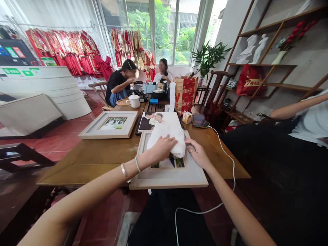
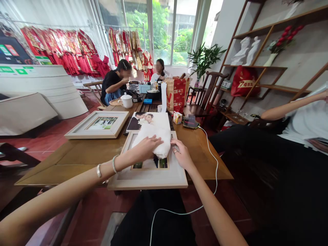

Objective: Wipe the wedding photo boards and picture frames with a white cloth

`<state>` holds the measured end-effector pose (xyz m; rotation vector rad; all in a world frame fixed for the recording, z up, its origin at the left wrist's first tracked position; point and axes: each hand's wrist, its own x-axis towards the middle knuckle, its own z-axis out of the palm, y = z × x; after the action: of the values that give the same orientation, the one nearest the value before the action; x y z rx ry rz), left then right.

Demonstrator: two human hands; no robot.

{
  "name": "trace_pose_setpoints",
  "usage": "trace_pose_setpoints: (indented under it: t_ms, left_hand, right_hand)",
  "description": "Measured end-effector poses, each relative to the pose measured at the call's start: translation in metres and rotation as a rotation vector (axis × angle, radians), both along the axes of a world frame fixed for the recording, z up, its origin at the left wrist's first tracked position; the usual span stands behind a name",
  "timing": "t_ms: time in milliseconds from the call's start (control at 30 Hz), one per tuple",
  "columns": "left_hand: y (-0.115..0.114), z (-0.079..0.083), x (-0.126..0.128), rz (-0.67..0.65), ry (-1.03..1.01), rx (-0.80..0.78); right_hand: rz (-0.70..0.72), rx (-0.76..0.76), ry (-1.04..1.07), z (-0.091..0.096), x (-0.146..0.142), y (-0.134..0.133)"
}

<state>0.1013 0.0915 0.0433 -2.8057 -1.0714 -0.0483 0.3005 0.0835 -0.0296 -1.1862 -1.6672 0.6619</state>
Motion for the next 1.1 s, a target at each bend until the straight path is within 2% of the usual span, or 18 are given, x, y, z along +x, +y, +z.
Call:
trace_pose_setpoints:
  t_ms: [200, 333, 500, 600, 767, 900, 1000, 1100]
  left_hand:
    - [-0.075, 0.003, 0.013, 0.040, 0.013, -0.083]
    - [-0.116, 0.000, 0.021, -0.094, -0.007, 0.043]
    - [-0.142, 0.000, 0.013, -0.273, -0.029, 0.198]
    - [-0.148, -0.001, 0.010, -0.322, -0.043, 0.209]
    - [-0.143, -0.005, 0.019, -0.233, -0.073, 0.137]
    - [-0.135, 0.002, 0.021, -0.183, -0.053, 0.040]
    - [-0.124, 0.006, 0.014, -0.088, 0.015, -0.011]
    - [-0.102, 0.002, 0.002, 0.028, 0.084, -0.013]
  right_hand:
    - [0.029, -0.019, 0.070, 0.000, 0.000, -0.002]
    - [0.089, -0.008, 0.061, -0.001, 0.003, -0.001]
    - [0.082, 0.006, 0.014, -0.004, 0.005, 0.003]
    - [0.053, -0.009, -0.015, -0.006, 0.005, 0.005]
    - [0.065, -0.021, -0.027, -0.007, 0.008, 0.010]
    - [0.068, -0.020, -0.020, -0.006, 0.009, 0.008]
    - [0.044, -0.012, -0.022, -0.004, 0.006, 0.003]
    - [0.029, -0.012, -0.044, -0.003, 0.004, 0.000]
